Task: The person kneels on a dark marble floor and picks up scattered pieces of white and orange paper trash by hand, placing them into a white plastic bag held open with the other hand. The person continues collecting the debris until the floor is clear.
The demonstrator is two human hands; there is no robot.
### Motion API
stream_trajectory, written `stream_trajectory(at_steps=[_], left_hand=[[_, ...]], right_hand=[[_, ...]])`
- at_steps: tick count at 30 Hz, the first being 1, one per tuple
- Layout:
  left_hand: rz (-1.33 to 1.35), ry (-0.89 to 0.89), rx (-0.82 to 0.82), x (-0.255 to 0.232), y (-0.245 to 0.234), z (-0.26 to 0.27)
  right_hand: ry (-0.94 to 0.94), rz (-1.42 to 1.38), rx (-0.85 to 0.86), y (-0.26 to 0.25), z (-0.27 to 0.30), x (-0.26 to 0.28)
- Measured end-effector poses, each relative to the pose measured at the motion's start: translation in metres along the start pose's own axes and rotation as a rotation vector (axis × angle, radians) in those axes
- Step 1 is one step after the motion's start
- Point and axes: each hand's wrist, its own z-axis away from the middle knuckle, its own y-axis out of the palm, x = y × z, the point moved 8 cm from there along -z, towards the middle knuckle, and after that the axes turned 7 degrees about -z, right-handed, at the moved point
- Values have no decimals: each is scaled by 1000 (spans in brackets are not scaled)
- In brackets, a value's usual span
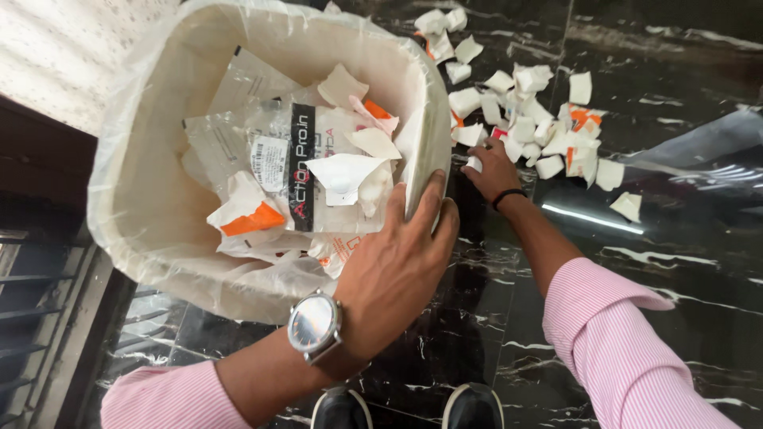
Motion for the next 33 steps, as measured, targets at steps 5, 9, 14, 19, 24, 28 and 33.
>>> stream_trajectory(at_steps=[5,9,14,19,24,28,33], left_hand=[[-55,-16,-45,-3,2,2],[-55,-14,-42,-3,7,6],[-133,-25,-12,-6,11,7],[-221,-50,-42,-13,7,12],[-222,-53,-59,-15,5,15],[-209,-50,-75,-14,4,17],[-214,-30,-82,-15,2,17]], right_hand=[[82,-165,-169,-56,-22,25],[68,-373,-304,-115,-40,104],[-269,-806,-363,-190,-35,244],[-529,-798,-254,-219,9,365],[-673,-592,-197,-217,36,401],[-479,-780,-320,-203,-5,333],[-191,-668,-451,-157,-49,181]])
